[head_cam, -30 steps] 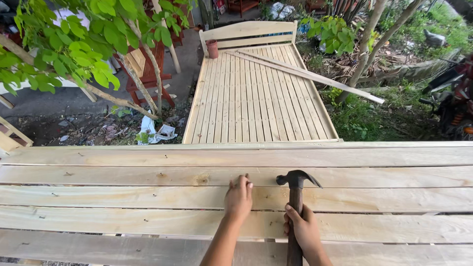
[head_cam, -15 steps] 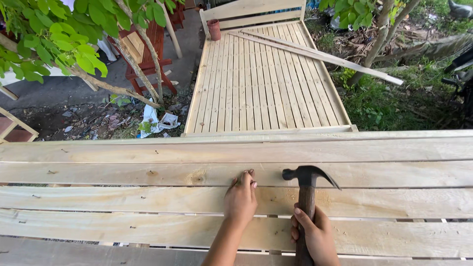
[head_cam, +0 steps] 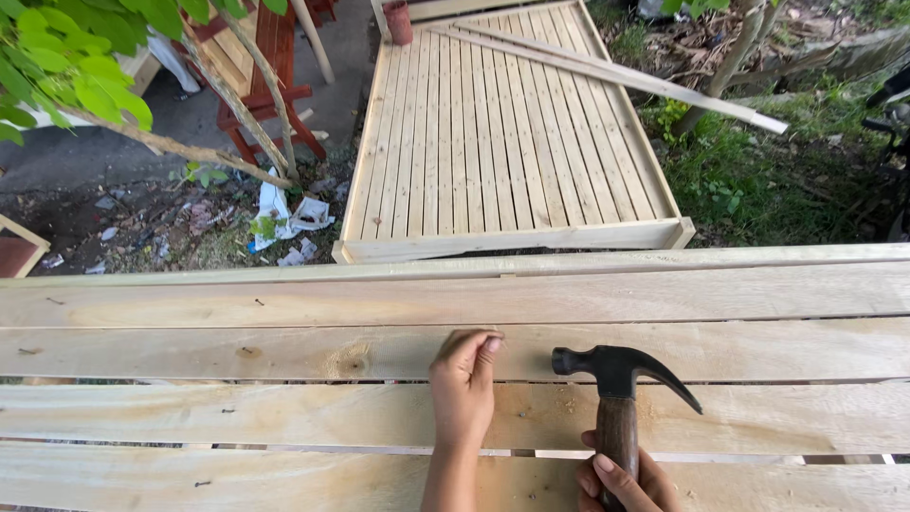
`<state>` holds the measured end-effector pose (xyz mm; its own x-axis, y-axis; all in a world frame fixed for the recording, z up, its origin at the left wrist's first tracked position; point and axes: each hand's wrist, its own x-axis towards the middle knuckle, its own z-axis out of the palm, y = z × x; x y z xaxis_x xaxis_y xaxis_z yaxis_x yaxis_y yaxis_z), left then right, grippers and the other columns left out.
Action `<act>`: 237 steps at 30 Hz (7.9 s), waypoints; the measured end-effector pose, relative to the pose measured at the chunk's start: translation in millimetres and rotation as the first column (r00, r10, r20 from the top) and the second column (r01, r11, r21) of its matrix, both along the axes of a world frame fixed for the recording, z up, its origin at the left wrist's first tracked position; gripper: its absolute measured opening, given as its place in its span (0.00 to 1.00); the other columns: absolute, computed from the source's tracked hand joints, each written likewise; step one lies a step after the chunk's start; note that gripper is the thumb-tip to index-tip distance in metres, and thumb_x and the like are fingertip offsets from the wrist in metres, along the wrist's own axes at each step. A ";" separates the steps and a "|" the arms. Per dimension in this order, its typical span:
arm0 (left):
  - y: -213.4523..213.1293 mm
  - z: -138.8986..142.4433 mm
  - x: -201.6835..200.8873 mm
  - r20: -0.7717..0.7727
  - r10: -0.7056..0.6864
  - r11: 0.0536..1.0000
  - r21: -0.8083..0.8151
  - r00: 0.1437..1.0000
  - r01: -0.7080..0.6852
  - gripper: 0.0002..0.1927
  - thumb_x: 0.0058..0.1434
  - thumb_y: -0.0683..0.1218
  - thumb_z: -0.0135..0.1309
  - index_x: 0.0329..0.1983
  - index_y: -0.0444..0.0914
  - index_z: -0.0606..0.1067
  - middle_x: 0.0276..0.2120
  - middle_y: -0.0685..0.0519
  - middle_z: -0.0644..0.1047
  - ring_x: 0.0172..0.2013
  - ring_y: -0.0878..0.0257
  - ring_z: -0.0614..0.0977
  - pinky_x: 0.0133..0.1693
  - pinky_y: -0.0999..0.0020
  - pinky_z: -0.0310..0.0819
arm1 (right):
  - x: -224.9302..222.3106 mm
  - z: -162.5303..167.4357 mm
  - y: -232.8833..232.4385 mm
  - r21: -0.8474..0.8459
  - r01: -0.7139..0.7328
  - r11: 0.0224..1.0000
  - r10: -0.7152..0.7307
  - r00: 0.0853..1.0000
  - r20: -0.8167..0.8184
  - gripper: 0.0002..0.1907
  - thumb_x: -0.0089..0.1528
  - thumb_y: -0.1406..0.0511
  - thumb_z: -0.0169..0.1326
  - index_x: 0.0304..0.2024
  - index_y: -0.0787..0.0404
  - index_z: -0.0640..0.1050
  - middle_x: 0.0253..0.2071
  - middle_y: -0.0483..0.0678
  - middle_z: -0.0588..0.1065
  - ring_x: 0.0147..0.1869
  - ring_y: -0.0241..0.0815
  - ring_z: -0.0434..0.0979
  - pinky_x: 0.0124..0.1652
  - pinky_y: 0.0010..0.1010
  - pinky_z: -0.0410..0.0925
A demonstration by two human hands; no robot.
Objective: The person hammers nails into slatted wooden bed frames laid on the ground, taking nails one at a time from a cardboard box and driving them into the slats with a claw hammer. They work along the frame and press on the slats with both hands at the end.
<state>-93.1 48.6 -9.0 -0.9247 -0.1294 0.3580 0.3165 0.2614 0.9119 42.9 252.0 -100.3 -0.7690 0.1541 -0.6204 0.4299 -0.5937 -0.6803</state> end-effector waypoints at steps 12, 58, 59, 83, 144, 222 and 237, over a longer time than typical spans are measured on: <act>-1.3 -14.5 -9.4 0.154 -0.064 0.989 0.139 0.986 0.042 0.07 0.66 0.39 0.55 0.43 0.32 0.80 0.35 0.50 0.85 0.37 0.66 0.87 0.40 0.74 0.81 | -25.4 -184.6 65.0 0.518 -0.150 0.842 0.061 0.981 0.185 0.32 0.52 0.67 0.65 0.58 0.70 0.72 0.29 0.65 0.76 0.28 0.48 0.77 0.33 0.39 0.70; 10.2 -8.5 0.9 0.039 0.057 0.933 -0.358 0.998 -0.039 0.02 0.53 0.43 0.64 0.30 0.40 0.83 0.34 0.57 0.81 0.36 0.55 0.82 0.37 0.61 0.76 | 1.0 53.9 -44.9 0.244 -0.016 0.970 0.006 0.999 0.044 0.26 0.65 0.52 0.52 0.54 0.69 0.75 0.20 0.54 0.69 0.17 0.44 0.66 0.20 0.35 0.59; 8.8 -7.7 1.6 0.055 0.060 0.932 -0.360 0.997 -0.037 0.02 0.53 0.43 0.64 0.29 0.40 0.83 0.34 0.57 0.81 0.36 0.56 0.82 0.38 0.61 0.76 | -1.8 66.3 -53.0 0.293 -0.029 0.956 0.015 0.999 0.050 0.25 0.65 0.53 0.51 0.53 0.68 0.76 0.20 0.54 0.69 0.17 0.44 0.65 0.20 0.35 0.59; -3.2 -6.8 -2.4 0.063 0.105 0.992 -0.080 0.992 -0.100 0.19 0.49 0.29 0.42 0.45 0.35 0.65 0.41 0.45 0.68 0.31 0.54 0.74 0.36 0.57 0.71 | -34.6 166.4 -82.7 0.649 -0.208 0.731 0.245 0.969 0.034 0.18 0.67 0.55 0.47 0.41 0.64 0.74 0.18 0.49 0.68 0.14 0.41 0.67 0.17 0.35 0.60; 257.6 175.3 378.8 0.145 -0.702 0.461 -0.654 0.697 0.600 0.09 0.49 0.46 0.63 0.28 0.35 0.83 0.28 0.40 0.81 0.34 0.47 0.85 0.40 0.59 0.80 | 370.3 296.7 133.7 0.544 0.232 0.806 -0.111 0.963 -0.245 0.08 0.62 0.69 0.53 0.39 0.72 0.73 0.21 0.51 0.68 0.18 0.42 0.68 0.18 0.37 0.63; 10.3 -13.7 -76.5 0.121 0.112 0.928 -0.368 0.986 -0.060 0.06 0.59 0.52 0.60 0.36 0.47 0.82 0.34 0.60 0.84 0.35 0.62 0.84 0.52 0.63 0.67 | -68.3 88.3 -40.5 -0.015 0.044 0.999 -0.046 0.959 -0.279 0.19 0.66 0.57 0.49 0.54 0.62 0.72 0.28 0.50 0.69 0.23 0.39 0.65 0.23 0.33 0.64; 17.9 -4.3 -72.2 0.030 0.084 0.845 -0.533 0.996 -0.055 0.05 0.61 0.50 0.58 0.35 0.47 0.82 0.37 0.62 0.82 0.45 0.57 0.80 0.66 0.40 0.52 | -66.9 98.9 -46.7 0.012 0.061 0.998 -0.056 0.966 -0.251 0.17 0.67 0.58 0.49 0.53 0.62 0.72 0.28 0.49 0.69 0.23 0.38 0.65 0.23 0.32 0.63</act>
